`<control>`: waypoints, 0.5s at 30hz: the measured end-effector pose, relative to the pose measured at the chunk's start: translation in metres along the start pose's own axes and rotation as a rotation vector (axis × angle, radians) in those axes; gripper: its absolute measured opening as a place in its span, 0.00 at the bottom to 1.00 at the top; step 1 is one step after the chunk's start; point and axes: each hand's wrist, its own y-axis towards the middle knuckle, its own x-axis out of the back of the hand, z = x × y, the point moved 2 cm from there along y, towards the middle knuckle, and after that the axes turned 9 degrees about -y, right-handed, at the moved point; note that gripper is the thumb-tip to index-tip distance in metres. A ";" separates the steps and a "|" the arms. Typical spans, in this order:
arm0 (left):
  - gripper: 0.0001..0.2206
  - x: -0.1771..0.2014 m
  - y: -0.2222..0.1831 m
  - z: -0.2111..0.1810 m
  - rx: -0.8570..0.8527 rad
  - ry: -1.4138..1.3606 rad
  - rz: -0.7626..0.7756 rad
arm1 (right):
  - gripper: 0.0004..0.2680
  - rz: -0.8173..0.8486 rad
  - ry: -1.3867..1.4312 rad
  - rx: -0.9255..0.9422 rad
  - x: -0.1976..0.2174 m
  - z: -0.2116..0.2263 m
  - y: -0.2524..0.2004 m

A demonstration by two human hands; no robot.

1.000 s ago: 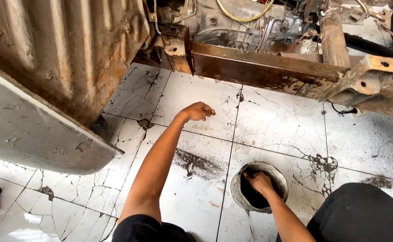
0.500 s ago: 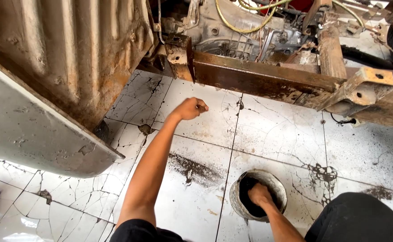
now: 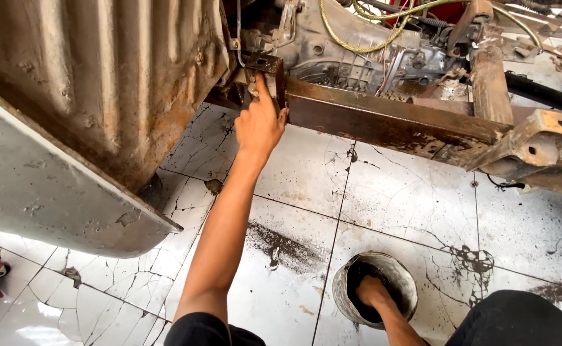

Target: The recorder is cleaning dirt and grease off a vehicle chassis frame using a black rag and dipping it into a bucket of fluid.

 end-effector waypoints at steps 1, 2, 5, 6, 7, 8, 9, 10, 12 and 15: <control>0.46 -0.004 -0.001 0.000 0.069 0.018 0.048 | 0.13 0.025 0.009 -0.010 -0.005 0.002 -0.003; 0.46 -0.004 -0.004 0.001 0.068 0.021 0.052 | 0.13 0.029 0.012 -0.010 -0.006 0.005 -0.006; 0.48 -0.003 -0.009 0.000 -0.018 -0.055 0.014 | 0.14 0.019 -0.020 0.036 0.003 0.001 -0.011; 0.46 0.000 -0.010 0.002 -0.033 -0.084 0.056 | 0.14 0.025 -0.016 0.025 0.005 0.000 -0.012; 0.45 0.003 -0.012 0.006 -0.045 -0.110 0.098 | 0.15 0.033 -0.014 0.019 0.005 0.002 -0.013; 0.45 0.009 -0.013 0.004 -0.042 -0.106 0.097 | 0.15 0.034 -0.015 0.023 0.005 0.004 -0.013; 0.44 0.016 -0.013 0.001 -0.035 -0.099 0.037 | 0.14 0.028 0.003 0.018 0.006 0.004 -0.011; 0.44 0.023 -0.013 -0.002 -0.028 -0.092 -0.022 | 0.14 0.021 0.022 0.013 0.007 0.005 -0.010; 0.43 0.023 -0.015 -0.009 0.012 -0.053 0.011 | 0.14 0.023 0.018 0.023 0.014 0.011 -0.024; 0.40 0.023 -0.012 -0.012 0.041 -0.055 0.052 | 0.14 0.036 0.032 0.023 0.027 0.014 -0.037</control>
